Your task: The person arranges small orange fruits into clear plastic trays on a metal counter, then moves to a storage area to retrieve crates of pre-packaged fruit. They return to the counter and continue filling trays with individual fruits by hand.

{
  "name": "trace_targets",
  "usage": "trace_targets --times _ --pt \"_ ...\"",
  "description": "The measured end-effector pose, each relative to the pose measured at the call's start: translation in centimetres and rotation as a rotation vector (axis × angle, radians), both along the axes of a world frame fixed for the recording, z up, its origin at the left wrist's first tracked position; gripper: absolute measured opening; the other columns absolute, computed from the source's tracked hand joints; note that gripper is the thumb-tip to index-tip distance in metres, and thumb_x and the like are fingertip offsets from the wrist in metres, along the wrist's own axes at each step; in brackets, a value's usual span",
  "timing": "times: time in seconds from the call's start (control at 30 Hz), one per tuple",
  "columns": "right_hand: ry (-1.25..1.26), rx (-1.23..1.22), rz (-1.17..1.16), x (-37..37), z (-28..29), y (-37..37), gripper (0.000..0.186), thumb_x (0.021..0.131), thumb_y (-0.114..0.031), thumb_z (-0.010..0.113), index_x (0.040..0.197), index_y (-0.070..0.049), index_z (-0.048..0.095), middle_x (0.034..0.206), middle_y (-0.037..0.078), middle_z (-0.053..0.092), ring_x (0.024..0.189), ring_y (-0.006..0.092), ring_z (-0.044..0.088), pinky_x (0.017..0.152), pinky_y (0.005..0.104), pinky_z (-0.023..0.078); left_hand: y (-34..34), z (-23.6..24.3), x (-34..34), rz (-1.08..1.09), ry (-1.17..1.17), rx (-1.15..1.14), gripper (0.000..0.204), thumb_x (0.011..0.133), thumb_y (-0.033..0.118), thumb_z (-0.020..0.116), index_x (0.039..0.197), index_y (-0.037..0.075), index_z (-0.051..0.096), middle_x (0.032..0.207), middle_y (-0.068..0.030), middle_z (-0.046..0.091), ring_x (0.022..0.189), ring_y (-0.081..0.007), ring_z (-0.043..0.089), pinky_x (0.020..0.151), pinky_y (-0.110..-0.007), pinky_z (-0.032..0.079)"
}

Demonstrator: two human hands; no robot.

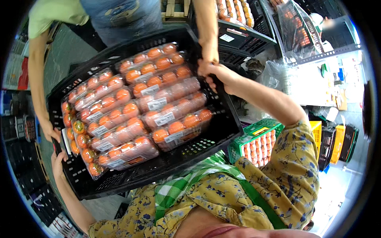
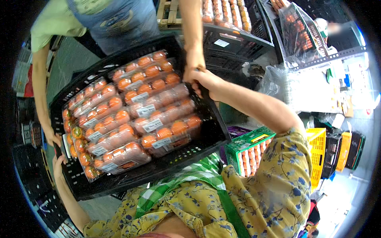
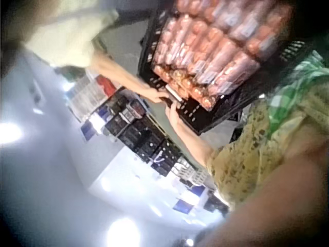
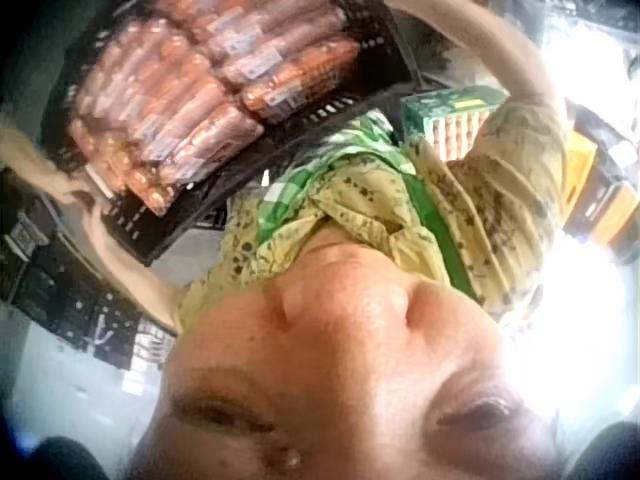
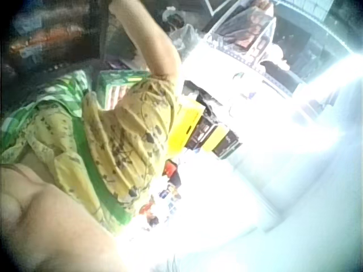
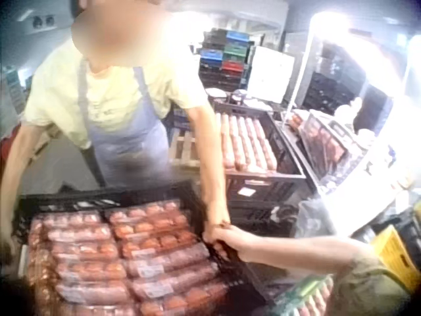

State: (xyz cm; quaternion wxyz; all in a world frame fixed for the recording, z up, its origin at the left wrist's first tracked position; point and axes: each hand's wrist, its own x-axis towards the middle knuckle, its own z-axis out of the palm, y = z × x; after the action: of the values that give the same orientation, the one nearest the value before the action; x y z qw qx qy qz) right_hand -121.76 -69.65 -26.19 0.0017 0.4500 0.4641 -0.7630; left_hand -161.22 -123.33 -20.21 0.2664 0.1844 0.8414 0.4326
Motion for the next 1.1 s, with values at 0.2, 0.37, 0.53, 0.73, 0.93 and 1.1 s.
trace_targets --times 0.2,0.37,0.53,0.73,0.93,1.1 --pt "0.318 0.205 0.227 -5.6 2.2 4.9 0.021 0.084 -0.026 0.062 0.08 -0.005 0.059 0.068 0.005 0.056 0.055 0.0142 0.056 0.049 0.0272 0.048 -3.4 -1.7 -0.6 0.104 -0.089 0.071 0.02 0.087 0.024 0.06 0.086 0.005 0.053 0.064 0.0047 0.041 0.059 -0.0075 0.038 0.057 -0.023 0.03" --pt "0.093 1.3 0.198 -0.9 6.9 1.6 0.048 0.078 -0.026 0.068 0.116 -0.001 0.055 0.109 0.018 0.062 0.102 0.0299 0.06 0.087 0.0343 0.048 -2.1 -3.0 1.3 0.339 -0.263 0.277 0.031 0.092 0.023 0.055 0.115 0.002 0.057 0.076 0.0028 0.045 0.074 -0.0091 0.044 0.072 -0.022 0.034" --pt "0.32 1.606 0.039 16.4 9.1 -3.9 0.05 0.077 -0.015 0.065 0.121 0.001 0.048 0.111 0.02 0.06 0.105 0.0294 0.058 0.09 0.0351 0.046 -2.2 -0.9 8.8 0.5 -0.13 0.334 0.038 0.092 0.025 0.054 0.124 0.003 0.053 0.09 0.0016 0.054 0.084 -0.0108 0.048 0.078 -0.024 0.036" --pt "-0.566 1.44 -0.563 55.1 -1.5 -13.8 0.04 0.083 -0.027 0.065 0.112 0.0 0.058 0.107 0.014 0.064 0.097 0.023 0.062 0.087 0.0333 0.046 2.9 -3.6 26.4 0.632 0.711 0.555 0.03 0.089 0.015 0.055 0.113 -0.003 0.054 0.107 -0.0163 0.059 0.098 -0.0234 0.059 0.081 -0.03 0.047" --pt "-0.848 0.999 -1.044 79.7 -21.8 -32.5 0.035 0.08 -0.032 0.062 0.098 -0.002 0.065 0.09 0.015 0.068 0.088 0.0235 0.065 0.079 0.0325 0.048 16.3 -10.9 53.8 -0.537 0.672 0.261 0.014 0.086 0.003 0.058 0.098 -0.002 0.062 0.099 -0.011 0.063 0.093 -0.0199 0.061 0.081 -0.029 0.05" --pt "-1.546 0.35 -1.219 87.3 -33.5 -47.0 0.073 0.068 -0.045 0.07 0.117 0.007 0.055 0.102 0.025 0.063 0.101 0.0363 0.06 0.091 0.0415 0.045 33.2 -20.6 70.0 -1.028 0.038 0.354 0.04 0.085 0.014 0.065 0.12 0.0 0.053 0.114 -0.0117 0.057 0.102 -0.021 0.059 0.088 -0.032 0.048"
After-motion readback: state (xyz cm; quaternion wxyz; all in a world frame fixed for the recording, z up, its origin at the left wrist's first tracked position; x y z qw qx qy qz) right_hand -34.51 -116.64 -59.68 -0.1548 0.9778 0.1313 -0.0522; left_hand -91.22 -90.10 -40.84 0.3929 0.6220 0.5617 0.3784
